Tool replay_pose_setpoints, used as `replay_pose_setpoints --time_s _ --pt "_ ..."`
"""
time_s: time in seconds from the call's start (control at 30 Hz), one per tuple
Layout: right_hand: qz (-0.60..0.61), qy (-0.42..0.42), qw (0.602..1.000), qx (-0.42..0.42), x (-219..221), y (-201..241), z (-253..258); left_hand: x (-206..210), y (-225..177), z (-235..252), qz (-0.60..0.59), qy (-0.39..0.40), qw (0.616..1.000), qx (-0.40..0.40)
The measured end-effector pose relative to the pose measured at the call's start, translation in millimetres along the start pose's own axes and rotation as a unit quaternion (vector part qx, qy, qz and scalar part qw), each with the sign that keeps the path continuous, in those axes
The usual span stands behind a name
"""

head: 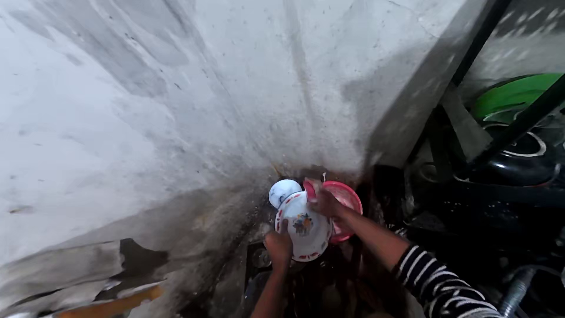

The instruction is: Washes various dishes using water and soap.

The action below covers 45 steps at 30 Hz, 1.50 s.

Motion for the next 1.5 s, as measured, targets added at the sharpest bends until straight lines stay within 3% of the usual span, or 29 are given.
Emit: replay_pose_setpoints --time_s 0.07,0.17,0.27,0.37,0.43,0.5,0.6,0.67,0.7,0.77,0.87,0.93,1.0,1.07,1.13,1.17,1.23,1.33,1.37,1.43,1.5 --pt "0.026 0.075 0.997 -0.018 -15 10 32 -4 -13 3 0.027 -0.007 0.995 0.095" --pt "-0.083 0.166 0.977 -0.102 -30 57 60 -8 -43 28 0.075 -0.033 0.948 0.306" --pt "-0.217 0.184 0.949 -0.134 -45 111 66 -7 -74 47 0.096 -0.023 0.923 0.371" --pt "-0.151 0.111 0.978 -0.09 -63 77 75 -13 -75 50 0.037 -0.098 0.902 0.42" --pt "-0.02 -0.007 1.0 -0.004 -64 27 74 -15 -71 48 -0.027 -0.167 0.911 0.376" --pt "0.141 -0.125 0.976 0.113 -47 -3 57 -10 -71 47 -0.134 -0.204 0.931 0.271" --pt "0.352 -0.256 0.862 0.259 11 15 18 18 -76 38 -0.349 -0.225 0.908 0.052" --pt "0.379 -0.311 0.806 0.332 31 33 9 54 -76 21 -0.427 -0.181 0.878 -0.115" --pt "0.353 -0.325 0.81 0.338 26 33 11 72 -69 12 -0.46 -0.136 0.861 -0.171" --pt "0.253 -0.281 0.879 0.291 5 19 22 91 -40 7 -0.51 -0.014 0.837 -0.199" --pt "0.08 -0.091 0.974 0.194 -26 2 44 56 -6 45 -0.428 -0.007 0.899 -0.094" --pt "-0.034 0.043 0.991 0.124 -33 15 53 20 -5 72 -0.297 0.024 0.952 0.067" --pt "-0.114 0.136 0.983 0.047 -29 44 56 -2 -24 81 -0.118 0.095 0.964 0.219" --pt "-0.128 0.165 0.978 0.005 -25 59 57 -10 -35 83 -0.016 0.1 0.94 0.327" --pt "-0.045 0.097 0.994 0.019 -25 45 51 -16 -32 81 -0.041 0.011 0.931 0.362" --pt "0.013 0.034 0.998 0.058 -24 31 47 -18 -30 78 -0.093 -0.047 0.94 0.326" --pt "0.119 -0.123 0.971 0.165 -10 12 32 -14 -35 68 -0.236 -0.147 0.947 0.161" --pt "0.205 -0.309 0.875 0.312 37 21 9 33 -49 31 -0.383 -0.205 0.898 -0.07" --pt "0.212 -0.329 0.856 0.337 48 25 2 53 -48 17 -0.44 -0.186 0.867 -0.142" --pt "0.204 -0.314 0.861 0.344 51 31 -9 78 -40 9 -0.521 -0.126 0.817 -0.211" --pt "0.224 -0.237 0.889 0.322 45 37 -18 79 -22 25 -0.501 -0.108 0.829 -0.223"
Point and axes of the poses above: each hand's wrist, its own z-axis towards the middle knuckle, its own x-axis out of the palm, y = z × x, the point moved 2 cm from there along z, towards the middle knuckle, and after that the axes turned 8 degrees about -y, right-handed, at the moved point
